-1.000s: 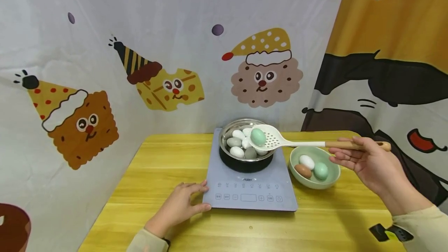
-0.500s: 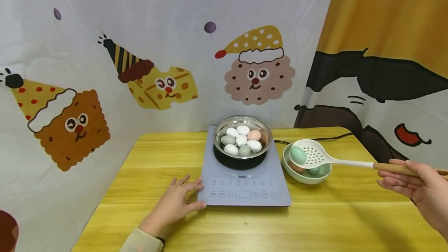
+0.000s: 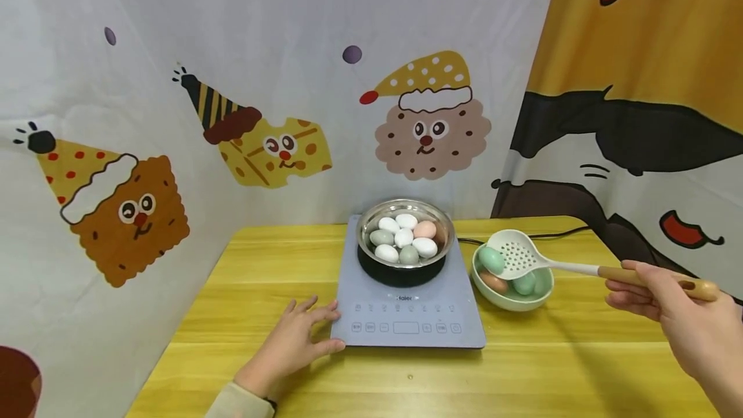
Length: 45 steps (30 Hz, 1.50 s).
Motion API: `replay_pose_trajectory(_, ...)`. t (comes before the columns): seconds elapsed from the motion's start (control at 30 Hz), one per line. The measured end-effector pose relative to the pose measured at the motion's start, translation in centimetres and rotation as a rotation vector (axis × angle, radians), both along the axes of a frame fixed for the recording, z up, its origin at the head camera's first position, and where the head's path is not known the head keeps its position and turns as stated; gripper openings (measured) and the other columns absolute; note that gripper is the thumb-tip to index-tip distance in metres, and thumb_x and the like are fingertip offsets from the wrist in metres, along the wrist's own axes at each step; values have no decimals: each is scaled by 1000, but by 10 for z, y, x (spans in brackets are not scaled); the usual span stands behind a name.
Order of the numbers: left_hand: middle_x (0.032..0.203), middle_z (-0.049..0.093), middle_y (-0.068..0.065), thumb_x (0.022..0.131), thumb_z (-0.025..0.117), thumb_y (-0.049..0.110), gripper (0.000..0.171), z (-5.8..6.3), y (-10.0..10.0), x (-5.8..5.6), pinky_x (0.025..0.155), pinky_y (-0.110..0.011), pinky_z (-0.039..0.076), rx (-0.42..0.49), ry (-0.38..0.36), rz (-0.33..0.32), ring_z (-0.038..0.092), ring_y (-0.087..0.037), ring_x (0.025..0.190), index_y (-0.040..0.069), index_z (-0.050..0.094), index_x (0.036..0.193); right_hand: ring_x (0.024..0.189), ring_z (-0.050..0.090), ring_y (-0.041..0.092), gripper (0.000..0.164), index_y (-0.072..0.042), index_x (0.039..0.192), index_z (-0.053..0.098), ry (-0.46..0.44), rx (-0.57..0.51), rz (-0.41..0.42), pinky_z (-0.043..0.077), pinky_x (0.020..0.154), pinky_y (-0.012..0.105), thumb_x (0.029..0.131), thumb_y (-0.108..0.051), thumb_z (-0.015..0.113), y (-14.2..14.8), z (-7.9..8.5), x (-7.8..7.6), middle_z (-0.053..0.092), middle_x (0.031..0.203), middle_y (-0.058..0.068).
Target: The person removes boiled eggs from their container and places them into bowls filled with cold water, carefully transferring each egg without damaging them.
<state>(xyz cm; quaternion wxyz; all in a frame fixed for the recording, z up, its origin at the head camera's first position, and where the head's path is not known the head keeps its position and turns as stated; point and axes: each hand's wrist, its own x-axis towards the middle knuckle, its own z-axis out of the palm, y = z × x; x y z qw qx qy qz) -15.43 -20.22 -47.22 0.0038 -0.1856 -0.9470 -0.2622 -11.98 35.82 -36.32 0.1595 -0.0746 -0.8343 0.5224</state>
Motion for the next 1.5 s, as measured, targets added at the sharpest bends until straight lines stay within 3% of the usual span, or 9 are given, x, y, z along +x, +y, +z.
replay_pose_trajectory(0.1,152,66,3,85,84,58,61,0,0,0,123,-82,23,4,2,-1,49,-51,149,19,76,131,73,76,-2,51,7,139,59,-38,117,-44,59,65,9,115,-36,45,-15,9,5,69,93,-38)
replay_pose_trajectory(0.33,151,66,2,85,84,57,60,1,0,1,123,-82,24,12,2,0,49,-51,149,18,76,130,77,71,-14,47,6,141,64,62,288,-23,49,68,-3,112,-30,58,-33,10,20,63,100,-44)
replay_pose_trajectory(0.47,151,66,2,85,84,56,60,1,1,1,124,-81,24,14,-4,1,49,-51,149,18,76,131,92,61,-29,29,-1,129,75,299,486,83,47,70,-5,104,-16,71,-38,0,31,61,114,-45)
replay_pose_trajectory(0.67,152,66,2,86,85,53,59,3,1,0,124,-80,25,11,-2,0,50,-51,149,18,76,131,95,57,-17,51,-5,125,79,747,836,361,50,72,-1,110,-47,54,-42,-17,37,78,104,-11)
replay_pose_trajectory(0.97,152,65,2,86,84,55,59,2,0,1,123,-81,25,10,-12,3,49,-50,149,18,76,131,93,67,0,62,-13,131,77,692,1064,378,54,73,1,111,-57,38,-42,-20,49,79,108,-10)
replay_pose_trajectory(1.13,152,66,3,86,84,56,60,1,0,1,123,-81,26,7,-6,2,49,-50,149,18,76,131,92,64,-10,62,-3,120,80,775,915,316,52,74,0,111,-54,46,-39,-15,43,80,100,-1)
replay_pose_trajectory(1.3,151,66,3,85,84,56,59,0,0,0,125,-80,22,-8,7,6,48,-50,150,20,76,131,99,65,-22,24,10,117,76,669,516,159,51,77,-3,106,-7,64,-53,4,37,78,113,-20)
replay_pose_trajectory(1.4,150,67,3,84,85,55,58,0,1,0,126,-81,18,-23,20,11,46,-50,152,21,77,130,101,74,-10,26,17,121,71,733,312,283,54,86,1,96,17,64,-67,16,24,78,120,-17)
replay_pose_trajectory(1.5,149,67,3,84,86,53,56,-1,2,0,126,-81,14,-33,28,15,45,-49,153,21,77,129,110,76,-1,23,22,117,70,885,280,500,54,89,2,102,5,66,-88,23,-1,80,126,1)
